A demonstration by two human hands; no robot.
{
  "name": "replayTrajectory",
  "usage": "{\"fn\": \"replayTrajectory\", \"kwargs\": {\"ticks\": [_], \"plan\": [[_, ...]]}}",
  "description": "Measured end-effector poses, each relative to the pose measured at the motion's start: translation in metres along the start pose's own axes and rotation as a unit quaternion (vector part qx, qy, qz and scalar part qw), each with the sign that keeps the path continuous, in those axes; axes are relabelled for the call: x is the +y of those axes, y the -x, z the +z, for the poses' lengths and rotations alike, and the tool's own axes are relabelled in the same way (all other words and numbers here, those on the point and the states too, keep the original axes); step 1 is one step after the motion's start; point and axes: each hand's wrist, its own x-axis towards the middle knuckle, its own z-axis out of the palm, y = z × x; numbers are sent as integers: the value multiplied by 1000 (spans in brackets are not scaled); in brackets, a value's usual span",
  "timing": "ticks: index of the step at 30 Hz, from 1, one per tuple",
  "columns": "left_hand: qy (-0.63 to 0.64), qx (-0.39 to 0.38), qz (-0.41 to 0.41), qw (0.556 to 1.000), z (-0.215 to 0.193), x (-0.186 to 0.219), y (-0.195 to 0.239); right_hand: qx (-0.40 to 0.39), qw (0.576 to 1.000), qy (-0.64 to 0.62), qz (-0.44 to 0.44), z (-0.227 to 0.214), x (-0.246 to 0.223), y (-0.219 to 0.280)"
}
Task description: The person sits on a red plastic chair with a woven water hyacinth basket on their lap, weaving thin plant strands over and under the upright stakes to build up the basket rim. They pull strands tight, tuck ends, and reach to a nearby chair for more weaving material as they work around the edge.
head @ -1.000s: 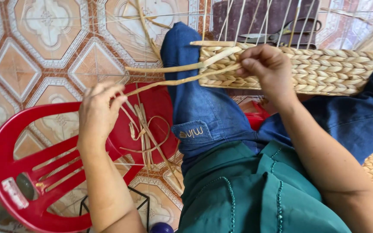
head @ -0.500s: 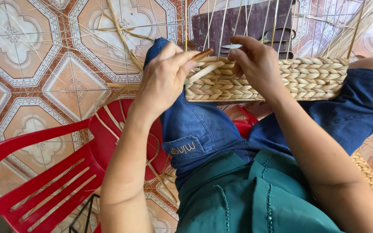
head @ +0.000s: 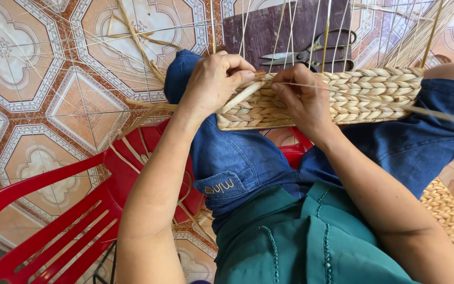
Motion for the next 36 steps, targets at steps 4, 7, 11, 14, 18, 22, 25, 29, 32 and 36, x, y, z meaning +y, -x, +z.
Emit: {"fn": "replayTrajectory", "kwargs": {"ticks": [4,7,11,14,18,22,25,29,32,36], "plan": [[-18,-15,-39,999,-3,13,-1,2,998,13,-54,-2,-1,3],[-21,-19,-65,997,-3,18,-1,5,994,59,-91,-5,-6,2],[-46,-5,-54,997,5,19,1,-6,981,138,-135,-8,-12,1],[-119,6,-45,992,18,12,0,-39,969,176,-168,-5,-1,-7],[-150,22,11,988,15,16,6,-74,979,129,-142,-1,1,-41],[-183,49,123,974,-7,31,23,-92,993,77,-15,11,10,-65],[-195,5,136,971,-12,31,31,-100,989,105,15,12,11,-70],[-229,-45,73,970,-14,21,27,-69,995,75,-16,2,11,-63],[-194,-67,32,978,-27,30,22,-14,994,63,-82,-1,-19,-48],[-216,-116,-31,969,-43,37,19,-46,978,125,-163,16,-19,-45]]}}
